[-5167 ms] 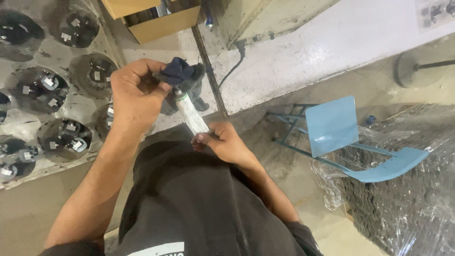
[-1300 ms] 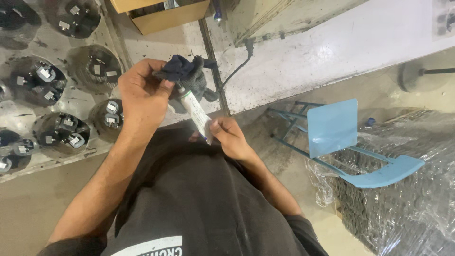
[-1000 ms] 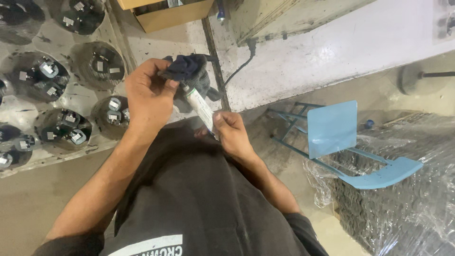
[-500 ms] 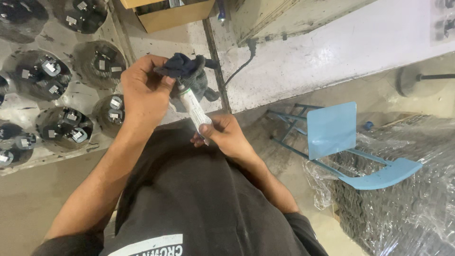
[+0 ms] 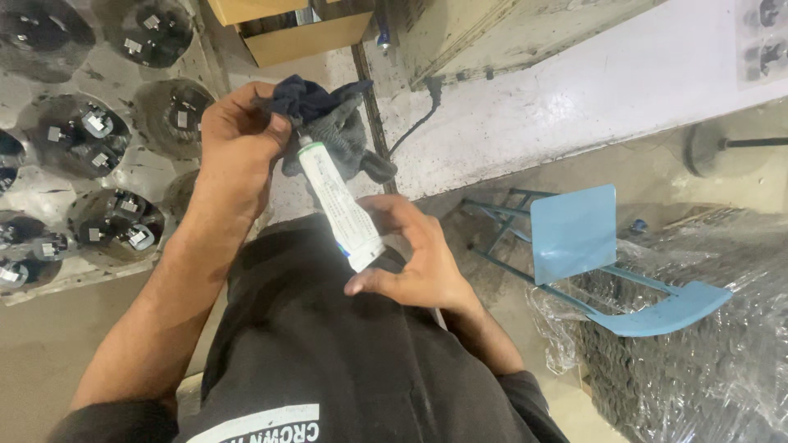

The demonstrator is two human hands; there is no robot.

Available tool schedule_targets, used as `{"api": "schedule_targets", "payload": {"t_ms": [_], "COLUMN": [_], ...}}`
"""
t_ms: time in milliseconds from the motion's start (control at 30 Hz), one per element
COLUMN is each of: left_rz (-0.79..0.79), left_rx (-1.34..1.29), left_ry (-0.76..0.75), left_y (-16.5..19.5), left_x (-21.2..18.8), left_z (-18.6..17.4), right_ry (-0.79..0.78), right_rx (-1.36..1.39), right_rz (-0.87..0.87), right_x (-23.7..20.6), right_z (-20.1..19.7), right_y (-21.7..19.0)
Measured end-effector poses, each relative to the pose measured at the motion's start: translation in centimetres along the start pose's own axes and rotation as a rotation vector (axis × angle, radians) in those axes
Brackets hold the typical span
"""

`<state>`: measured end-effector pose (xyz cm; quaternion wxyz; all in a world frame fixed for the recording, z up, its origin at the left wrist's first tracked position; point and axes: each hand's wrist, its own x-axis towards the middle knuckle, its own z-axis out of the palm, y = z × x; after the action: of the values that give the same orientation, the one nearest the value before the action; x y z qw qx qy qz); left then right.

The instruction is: The person picks small black plastic components one at a time from a molded tray and squeezes adhesive from a tube onto each part, then places the treated part back into the tray. They occasionally wipe the tube nozzle with a cloth and continue treating more parts.

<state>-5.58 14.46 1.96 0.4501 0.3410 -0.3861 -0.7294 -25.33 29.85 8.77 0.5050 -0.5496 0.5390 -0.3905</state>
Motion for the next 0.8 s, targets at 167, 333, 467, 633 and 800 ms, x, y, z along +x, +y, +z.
{"api": "schedule_targets", "payload": {"t_ms": [167,333,467,633,800], "left_rz": [-0.093,-0.129,-0.096,-0.024,0.108], "left_rx": [-0.201,-0.288,-0.306,-0.216,-0.127], "left_ry": [0.01,0.011,0.014,0.023,0.012], "left_y": [-0.4,-0.6,-0.4,0.1,1.2], "left_x": [0.3,0.5,0.6,0.8,1.3], "left_z": [0.1,0.6,0.8,0.7,0.3], "right_ry": [0.101,-0.051,-0.074,-0.001,0.026], "right_rx": [-0.111,-0.172,-0.049,0.047,0.314], "right_rz": [-0.509,-0.742,-0.776,-0.612,-0.209], "right_x": [0.3,1.6,2.9,2.0,0.6], "right_z": [-0.1,-0.8,-0.3,0.3,1.9], "right_y": [-0.3,0.2,0.6,1.0,1.2]}}
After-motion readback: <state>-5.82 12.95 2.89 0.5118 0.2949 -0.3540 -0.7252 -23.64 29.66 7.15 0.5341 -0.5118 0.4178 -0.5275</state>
